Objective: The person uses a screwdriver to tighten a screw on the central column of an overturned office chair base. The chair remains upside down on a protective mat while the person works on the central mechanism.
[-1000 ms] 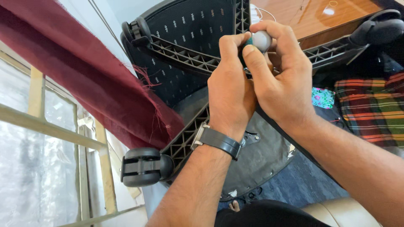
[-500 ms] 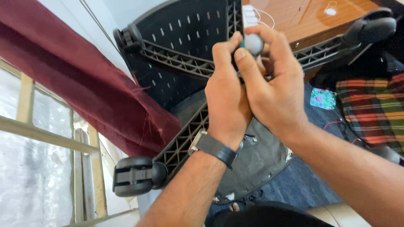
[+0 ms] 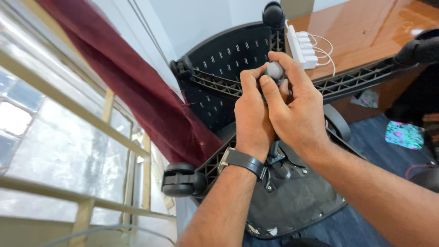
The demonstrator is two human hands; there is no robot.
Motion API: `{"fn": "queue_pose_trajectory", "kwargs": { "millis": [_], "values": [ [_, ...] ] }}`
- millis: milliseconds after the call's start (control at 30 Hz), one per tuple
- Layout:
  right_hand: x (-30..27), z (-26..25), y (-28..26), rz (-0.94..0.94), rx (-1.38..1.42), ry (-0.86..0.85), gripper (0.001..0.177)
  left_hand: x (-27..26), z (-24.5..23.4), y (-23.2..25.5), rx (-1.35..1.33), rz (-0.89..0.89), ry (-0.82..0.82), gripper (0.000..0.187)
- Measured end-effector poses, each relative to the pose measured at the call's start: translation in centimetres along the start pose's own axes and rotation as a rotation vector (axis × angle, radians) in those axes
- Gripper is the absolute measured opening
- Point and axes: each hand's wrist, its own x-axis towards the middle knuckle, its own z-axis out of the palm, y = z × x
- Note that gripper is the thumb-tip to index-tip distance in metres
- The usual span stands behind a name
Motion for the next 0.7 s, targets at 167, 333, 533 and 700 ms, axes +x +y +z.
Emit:
{"fn": "queue_pose_trajectory", "kwargs": {
  "millis": [167,333,533,700],
  "values": [
    [0.2,0.4,-1.2,-0.066,-0.028,-0.052,0.038,-0.5,-2.1,1.6,0.091,0.018,0.014,0.033],
    [0.2,0.6,-1.8,-0.099,-0.087,-0.117,0.037,-1.0,-3.6,2.2,0.174,0.028,0.048,0.033],
    [0.6,-0.1,-1.7,-0.062,-0.084,-0.184,0.038,-1.1,-3.3,2.2,0.166,0.031,0.077,0.034],
    [0.5,0.2,-1.2,-0.102,-0.078,-0.168,0.037,-0.9,-3.9,1.3,0.169,0.069,0.043,0.033]
  ]
}}
